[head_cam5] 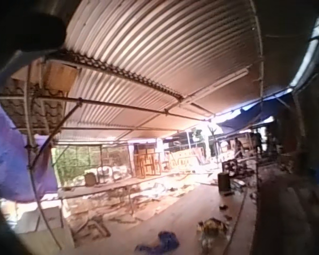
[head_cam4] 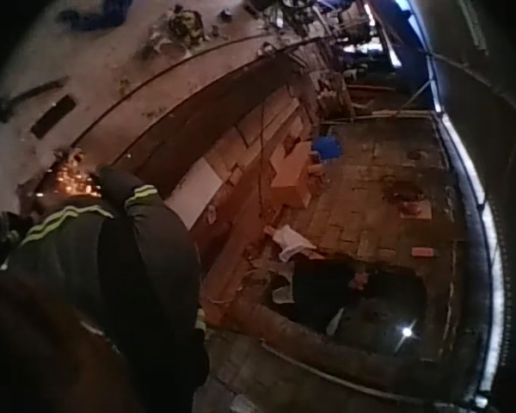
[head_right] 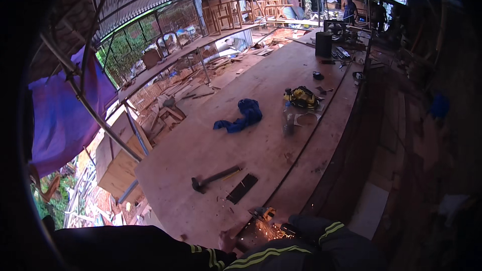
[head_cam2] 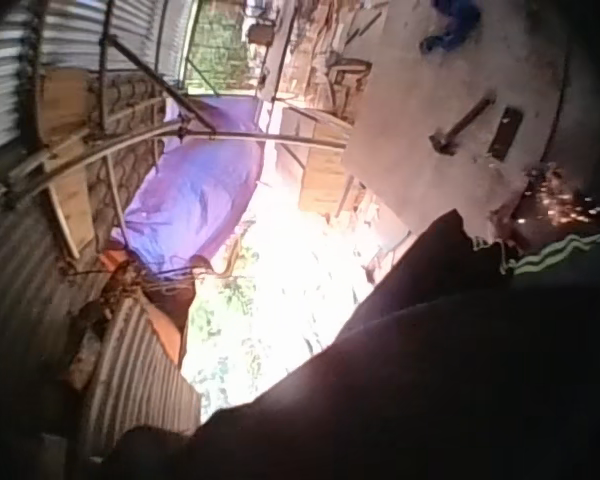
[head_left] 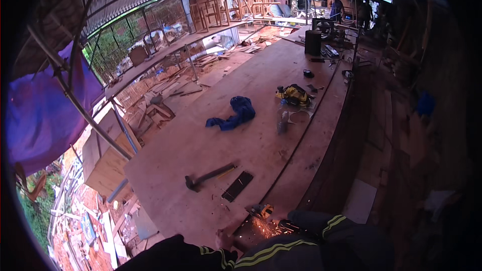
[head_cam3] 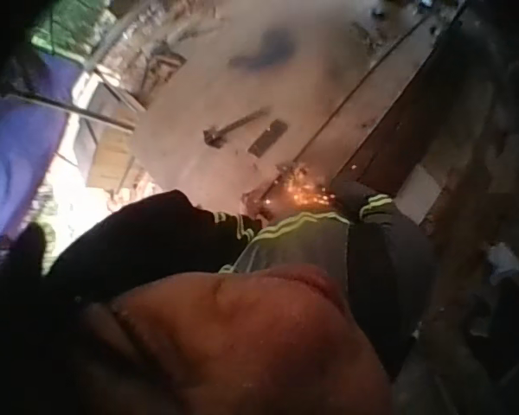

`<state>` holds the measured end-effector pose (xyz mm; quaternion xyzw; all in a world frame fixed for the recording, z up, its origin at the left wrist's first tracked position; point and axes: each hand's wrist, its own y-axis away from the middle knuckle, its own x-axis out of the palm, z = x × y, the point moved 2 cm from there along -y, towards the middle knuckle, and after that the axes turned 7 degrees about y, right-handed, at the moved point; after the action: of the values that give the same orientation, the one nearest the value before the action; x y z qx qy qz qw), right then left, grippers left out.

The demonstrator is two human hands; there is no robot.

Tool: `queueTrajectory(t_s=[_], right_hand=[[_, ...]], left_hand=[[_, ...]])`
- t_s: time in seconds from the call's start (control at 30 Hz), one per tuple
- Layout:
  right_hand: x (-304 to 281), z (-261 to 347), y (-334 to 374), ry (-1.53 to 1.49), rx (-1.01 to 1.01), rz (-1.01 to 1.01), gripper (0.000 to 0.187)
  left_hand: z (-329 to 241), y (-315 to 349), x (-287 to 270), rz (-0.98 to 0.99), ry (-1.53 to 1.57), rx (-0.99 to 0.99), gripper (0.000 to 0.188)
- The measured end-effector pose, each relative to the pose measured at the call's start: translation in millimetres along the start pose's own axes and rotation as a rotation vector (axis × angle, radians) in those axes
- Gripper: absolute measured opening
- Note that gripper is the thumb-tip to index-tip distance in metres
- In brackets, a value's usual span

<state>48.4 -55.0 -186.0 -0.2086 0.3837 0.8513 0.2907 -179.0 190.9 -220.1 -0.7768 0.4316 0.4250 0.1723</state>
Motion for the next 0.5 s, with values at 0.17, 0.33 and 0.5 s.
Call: queueTrajectory(t_s=[0.17, 0.33, 0.5], right_hand=[[-10, -2, -6, -0.004, -0.01, -0.013, 0.042], [-7, -3, -15, 0.03, -0.026, 0.034, 0.043], [-23, 16, -1, 0.051, 0.03, 0.146, 0.043]], left_hand=[[-12, -19, 4, 0.043, -0.061, 0.04, 0.039], [-19, -18, -8, 0.065, -0.069, 0.082, 0.038], [-52, -17, -35, 0.045, 0.072, 0.289, 0.038]])
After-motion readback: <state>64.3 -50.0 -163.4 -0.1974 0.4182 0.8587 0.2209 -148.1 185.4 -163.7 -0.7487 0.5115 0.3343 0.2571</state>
